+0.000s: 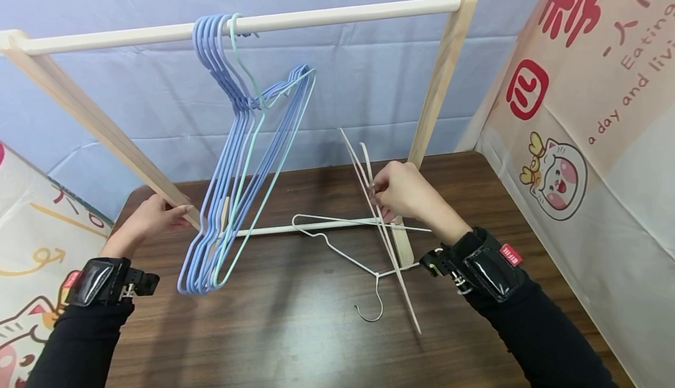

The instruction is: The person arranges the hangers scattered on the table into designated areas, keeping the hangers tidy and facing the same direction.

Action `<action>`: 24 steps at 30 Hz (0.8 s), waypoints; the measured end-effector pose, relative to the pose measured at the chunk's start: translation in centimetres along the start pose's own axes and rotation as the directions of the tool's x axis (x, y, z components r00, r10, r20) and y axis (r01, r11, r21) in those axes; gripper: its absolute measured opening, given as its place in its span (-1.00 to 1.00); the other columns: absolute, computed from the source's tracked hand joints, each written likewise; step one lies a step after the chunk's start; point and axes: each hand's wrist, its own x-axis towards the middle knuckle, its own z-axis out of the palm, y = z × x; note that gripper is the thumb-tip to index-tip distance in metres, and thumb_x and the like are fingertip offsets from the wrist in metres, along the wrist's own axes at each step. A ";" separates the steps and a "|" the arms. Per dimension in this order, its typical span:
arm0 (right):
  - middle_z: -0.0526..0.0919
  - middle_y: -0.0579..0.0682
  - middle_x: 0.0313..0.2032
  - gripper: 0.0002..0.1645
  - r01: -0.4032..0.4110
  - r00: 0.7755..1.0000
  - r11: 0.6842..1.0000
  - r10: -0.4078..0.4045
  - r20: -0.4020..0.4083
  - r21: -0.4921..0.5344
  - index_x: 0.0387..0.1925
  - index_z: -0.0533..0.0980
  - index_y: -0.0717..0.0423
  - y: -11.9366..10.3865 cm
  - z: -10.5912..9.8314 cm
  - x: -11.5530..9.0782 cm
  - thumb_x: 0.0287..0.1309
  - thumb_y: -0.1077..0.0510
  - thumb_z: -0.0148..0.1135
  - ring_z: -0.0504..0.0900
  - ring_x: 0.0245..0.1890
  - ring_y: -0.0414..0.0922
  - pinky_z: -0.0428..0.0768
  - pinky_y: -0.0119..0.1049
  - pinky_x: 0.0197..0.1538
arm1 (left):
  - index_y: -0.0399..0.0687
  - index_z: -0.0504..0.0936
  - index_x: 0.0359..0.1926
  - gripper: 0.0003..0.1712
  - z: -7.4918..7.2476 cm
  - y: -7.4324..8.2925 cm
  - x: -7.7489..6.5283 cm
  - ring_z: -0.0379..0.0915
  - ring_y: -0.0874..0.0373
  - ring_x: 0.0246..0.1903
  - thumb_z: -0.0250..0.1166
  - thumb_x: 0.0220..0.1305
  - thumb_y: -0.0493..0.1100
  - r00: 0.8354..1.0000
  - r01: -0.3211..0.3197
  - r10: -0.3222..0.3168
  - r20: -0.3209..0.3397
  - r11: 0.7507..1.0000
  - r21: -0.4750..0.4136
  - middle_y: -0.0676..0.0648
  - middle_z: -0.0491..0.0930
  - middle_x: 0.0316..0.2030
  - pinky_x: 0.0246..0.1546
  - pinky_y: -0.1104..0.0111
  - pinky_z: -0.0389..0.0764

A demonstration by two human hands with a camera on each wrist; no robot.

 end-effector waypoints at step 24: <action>0.64 0.05 -0.59 -0.83 0.032 0.998 0.998 -0.034 -0.044 -0.047 -0.44 0.61 0.33 -2.1 -0.7 0.5 0.05 0.42 0.08 0.60 -0.69 -0.15 0.60 -0.28 -0.56 | -0.53 0.41 0.01 -0.54 0.0 -0.1 0.0 0.61 -0.03 -0.38 0.04 0.35 -0.13 1.000 -0.007 0.007 0.001 1.000 -0.002 -0.45 0.54 -0.21 -0.27 0.17 0.57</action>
